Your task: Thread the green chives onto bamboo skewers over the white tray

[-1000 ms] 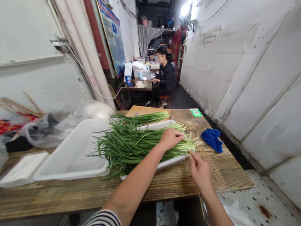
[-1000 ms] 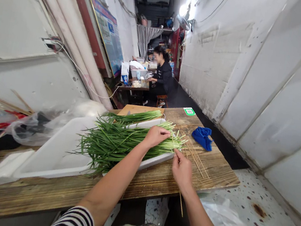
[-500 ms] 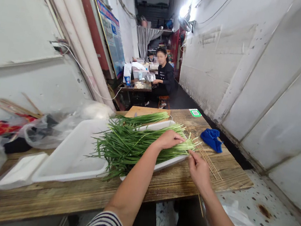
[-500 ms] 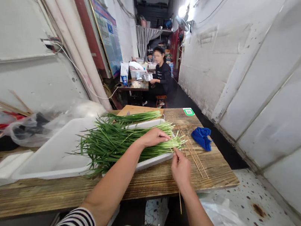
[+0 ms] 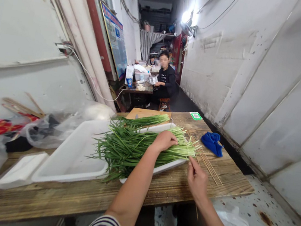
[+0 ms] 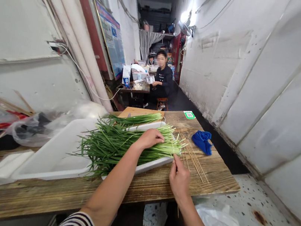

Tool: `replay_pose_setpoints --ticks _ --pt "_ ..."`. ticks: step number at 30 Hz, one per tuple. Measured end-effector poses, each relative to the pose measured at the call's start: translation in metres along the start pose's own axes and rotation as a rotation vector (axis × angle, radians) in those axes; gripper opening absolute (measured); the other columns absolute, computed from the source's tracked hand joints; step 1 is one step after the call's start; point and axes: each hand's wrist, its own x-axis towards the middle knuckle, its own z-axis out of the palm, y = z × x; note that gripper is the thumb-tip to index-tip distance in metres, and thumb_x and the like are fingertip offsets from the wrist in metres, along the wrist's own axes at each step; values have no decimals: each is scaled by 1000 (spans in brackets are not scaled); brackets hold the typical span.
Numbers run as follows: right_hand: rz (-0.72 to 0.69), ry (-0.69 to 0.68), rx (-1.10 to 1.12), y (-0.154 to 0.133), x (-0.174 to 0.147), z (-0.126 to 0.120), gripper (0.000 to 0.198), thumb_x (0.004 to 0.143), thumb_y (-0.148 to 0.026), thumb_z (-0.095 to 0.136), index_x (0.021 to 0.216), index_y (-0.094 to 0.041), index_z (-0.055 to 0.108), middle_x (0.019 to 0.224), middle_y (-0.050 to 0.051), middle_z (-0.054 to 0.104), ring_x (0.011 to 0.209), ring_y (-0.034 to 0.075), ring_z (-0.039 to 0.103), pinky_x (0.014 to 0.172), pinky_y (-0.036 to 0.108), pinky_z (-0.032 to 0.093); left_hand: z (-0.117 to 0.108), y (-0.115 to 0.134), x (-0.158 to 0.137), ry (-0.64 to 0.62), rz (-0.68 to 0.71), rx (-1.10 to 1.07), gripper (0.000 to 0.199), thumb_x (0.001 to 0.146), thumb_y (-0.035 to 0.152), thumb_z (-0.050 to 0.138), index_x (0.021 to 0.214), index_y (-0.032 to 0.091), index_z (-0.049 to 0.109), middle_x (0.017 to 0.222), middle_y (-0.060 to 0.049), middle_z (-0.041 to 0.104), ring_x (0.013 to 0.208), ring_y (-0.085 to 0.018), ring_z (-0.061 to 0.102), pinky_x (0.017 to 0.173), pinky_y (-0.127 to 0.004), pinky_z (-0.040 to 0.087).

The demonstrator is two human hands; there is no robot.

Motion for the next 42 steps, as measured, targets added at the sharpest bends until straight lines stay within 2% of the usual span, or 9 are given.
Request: replay_pose_setpoints --ticks 5,10,18,21,24,27,30,36,42 --pt "-80 28 -10 -9 14 -3 35 88 -23 42 114 -18 65 105 11 70 86 23 68 77 36 54 -20 11 -16 10 93 -179 30 81 37 54 100 19 70 100 -4 70 92 -18 62 84 -24 45" --pt "-211 31 -54 -32 52 -9 35 88 -20 42 113 -13 65 103 13 70 85 24 68 76 33 52 -33 5 -28 -28 91 -187 61 67 42 70 122 19 57 123 -8 59 113 -24 54 98 -31 39" --pt "-338 95 -148 -70 105 -25 37 87 -18 41 115 -14 64 101 11 71 83 24 68 73 31 50 -46 -15 -34 154 2 -8 49 73 35 65 117 15 57 116 -10 62 106 -25 56 93 -33 42" --pt "-336 213 -75 -89 123 -36 34 87 -19 43 111 -13 65 95 11 71 77 22 67 71 30 50 -60 -3 -38 268 -9 83 33 82 30 52 111 14 58 107 -10 64 99 -23 59 89 -32 44" --pt "-333 306 32 -106 139 -44 30 87 -22 44 108 -15 65 92 7 71 73 19 65 70 29 49 -73 19 -40 361 33 197 31 85 28 48 113 16 53 104 -9 64 98 -22 59 86 -31 44" --pt "-336 319 93 -109 145 -48 27 89 -25 44 104 -16 64 79 4 68 66 16 61 66 27 47 -78 30 -41 404 -30 338 31 83 27 49 113 17 50 95 -9 65 92 -25 60 82 -32 45" --pt "-284 334 101 -94 142 -49 25 89 -26 44 100 -15 63 71 2 64 58 14 56 62 25 44 -72 14 -42 416 -99 417 37 79 22 53 116 18 49 99 -10 65 94 -26 60 82 -33 44" --pt "-208 454 79 -64 163 -57 20 87 -20 45 96 -13 62 68 1 61 55 12 53 58 25 41 -46 -53 -41 346 -233 461 41 78 18 55 118 17 50 111 -11 63 105 -24 57 90 -31 41" --pt "-332 462 -100 -96 224 -97 26 91 -18 42 101 -6 62 68 3 61 59 11 51 59 26 35 -28 -72 -40 173 -336 544 40 81 26 55 120 18 48 109 -13 63 105 -24 57 91 -35 39"
